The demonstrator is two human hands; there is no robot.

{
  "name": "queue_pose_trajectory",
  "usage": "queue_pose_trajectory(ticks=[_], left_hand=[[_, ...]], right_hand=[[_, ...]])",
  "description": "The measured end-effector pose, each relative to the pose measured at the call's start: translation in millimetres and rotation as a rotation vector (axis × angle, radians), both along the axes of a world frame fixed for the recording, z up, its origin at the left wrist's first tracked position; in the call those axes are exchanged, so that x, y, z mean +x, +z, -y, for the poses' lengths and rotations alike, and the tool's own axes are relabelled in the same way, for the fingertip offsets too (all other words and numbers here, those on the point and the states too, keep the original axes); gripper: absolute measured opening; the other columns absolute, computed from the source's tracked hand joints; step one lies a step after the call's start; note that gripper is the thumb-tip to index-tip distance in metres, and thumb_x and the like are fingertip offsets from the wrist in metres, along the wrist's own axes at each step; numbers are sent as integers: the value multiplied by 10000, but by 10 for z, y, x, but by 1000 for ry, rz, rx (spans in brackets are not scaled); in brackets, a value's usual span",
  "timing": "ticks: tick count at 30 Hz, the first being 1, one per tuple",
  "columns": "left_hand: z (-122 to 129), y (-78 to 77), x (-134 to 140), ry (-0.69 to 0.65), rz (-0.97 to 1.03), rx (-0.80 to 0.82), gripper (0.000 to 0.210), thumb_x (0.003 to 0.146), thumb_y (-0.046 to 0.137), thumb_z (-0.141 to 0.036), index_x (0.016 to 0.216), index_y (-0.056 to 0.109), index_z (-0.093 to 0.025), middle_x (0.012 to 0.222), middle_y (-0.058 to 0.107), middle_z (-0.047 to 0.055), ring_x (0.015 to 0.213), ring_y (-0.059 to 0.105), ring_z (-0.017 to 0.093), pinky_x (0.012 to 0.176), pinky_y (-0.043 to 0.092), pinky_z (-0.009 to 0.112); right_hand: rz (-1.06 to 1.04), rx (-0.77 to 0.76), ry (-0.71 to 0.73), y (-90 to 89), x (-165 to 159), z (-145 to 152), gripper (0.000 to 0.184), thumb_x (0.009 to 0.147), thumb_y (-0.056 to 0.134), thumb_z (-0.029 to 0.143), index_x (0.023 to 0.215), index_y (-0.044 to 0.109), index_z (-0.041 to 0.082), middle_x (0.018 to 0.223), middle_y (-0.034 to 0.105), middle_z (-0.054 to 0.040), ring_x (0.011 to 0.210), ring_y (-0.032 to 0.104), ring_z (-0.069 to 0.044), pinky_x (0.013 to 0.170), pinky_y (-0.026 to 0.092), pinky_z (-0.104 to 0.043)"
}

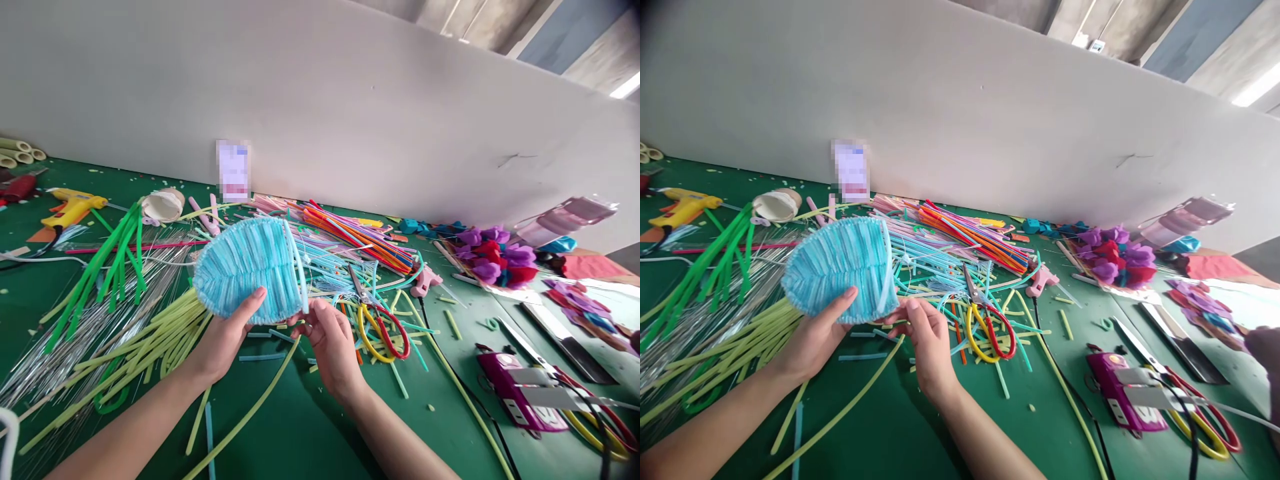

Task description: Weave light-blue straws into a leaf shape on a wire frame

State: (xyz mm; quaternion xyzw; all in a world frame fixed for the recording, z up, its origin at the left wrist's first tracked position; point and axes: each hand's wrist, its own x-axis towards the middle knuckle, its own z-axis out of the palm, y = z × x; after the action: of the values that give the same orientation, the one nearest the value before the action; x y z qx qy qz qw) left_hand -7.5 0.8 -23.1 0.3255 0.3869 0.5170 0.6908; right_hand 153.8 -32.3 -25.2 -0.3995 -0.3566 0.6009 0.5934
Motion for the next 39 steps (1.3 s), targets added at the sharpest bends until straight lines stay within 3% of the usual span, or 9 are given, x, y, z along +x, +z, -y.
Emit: queue_pose_trajectory(ticks=[6, 11, 15, 18, 22, 29, 32, 36, 39], left_hand=[[38, -28, -13, -67, -108, 65, 539, 821, 726, -349, 1337, 589, -274, 1350, 636, 44, 1317, 505, 308, 1123, 396, 426], [6, 38, -24, -144, 59, 4, 500, 829, 717, -306, 1311, 617, -222, 1252, 698, 76, 1201, 606, 328, 1027, 494, 445], [-132, 144, -90, -29, 188, -95, 582, 813, 695, -183, 1376, 546, -183, 1204, 721, 103, 1131, 655, 327, 962, 546, 453], [-190, 196, -170, -54, 227, -134, 605, 807, 649, -112, 1395, 520, -167, 1178, 729, 132, 1085, 681, 339, 910, 575, 477], [-160, 232, -214, -131, 225, -190, 565, 798, 665, -170, 1353, 563, -152, 1103, 755, 150, 988, 719, 357, 847, 601, 491], [-77, 231, -168, -288, 108, -262, 460, 721, 750, -266, 1169, 711, -170, 940, 792, 137, 826, 751, 376, 776, 610, 512], [-65, 203, -189, -270, 64, -280, 374, 697, 773, -231, 1068, 751, -183, 908, 798, 110, 764, 757, 323, 711, 622, 432], [-64, 187, -215, -286, 1, -265, 233, 683, 798, -203, 912, 771, -179, 756, 786, 64, 673, 740, 254, 602, 607, 332], [-84, 187, -185, -269, -55, -201, 358, 701, 800, -209, 1053, 738, -201, 890, 793, 63, 795, 745, 263, 651, 607, 325]], right_hand=[[160, 8, -45, 17, -24, 42, 257, 838, 698, 428, 737, 654, 196, 673, 631, -2, 613, 529, -119, 620, 454, -255], [199, 17, 73, 15, 5, 40, 278, 814, 714, 448, 717, 685, 190, 687, 659, -15, 633, 557, -128, 632, 464, -266], [315, 48, 199, 1, 122, -29, 224, 772, 762, 397, 899, 732, 214, 930, 719, -47, 844, 642, -183, 729, 507, -293], [385, 45, 86, 8, 239, -103, 266, 806, 726, 396, 1009, 712, 225, 1046, 707, -62, 912, 646, -193, 746, 516, -290], [298, 10, -83, 44, 315, -152, 280, 850, 661, 453, 954, 716, 199, 965, 694, -62, 766, 619, -159, 631, 519, -260], [40, -25, 56, 87, 259, -93, 266, 803, 722, 451, 796, 712, 185, 749, 647, -24, 578, 542, -106, 493, 436, -213], [2, -14, 75, 98, 298, -91, 221, 802, 739, 407, 791, 722, 187, 655, 615, 1, 557, 533, -94, 488, 416, -196], [-19, -17, 145, 141, 394, -89, 233, 818, 722, 407, 892, 738, 187, 771, 678, -24, 627, 605, -118, 524, 450, -212], [-13, -1, 229, 148, 430, -83, 292, 813, 723, 412, 1012, 727, 199, 908, 712, -44, 716, 658, -152, 581, 497, -248]])
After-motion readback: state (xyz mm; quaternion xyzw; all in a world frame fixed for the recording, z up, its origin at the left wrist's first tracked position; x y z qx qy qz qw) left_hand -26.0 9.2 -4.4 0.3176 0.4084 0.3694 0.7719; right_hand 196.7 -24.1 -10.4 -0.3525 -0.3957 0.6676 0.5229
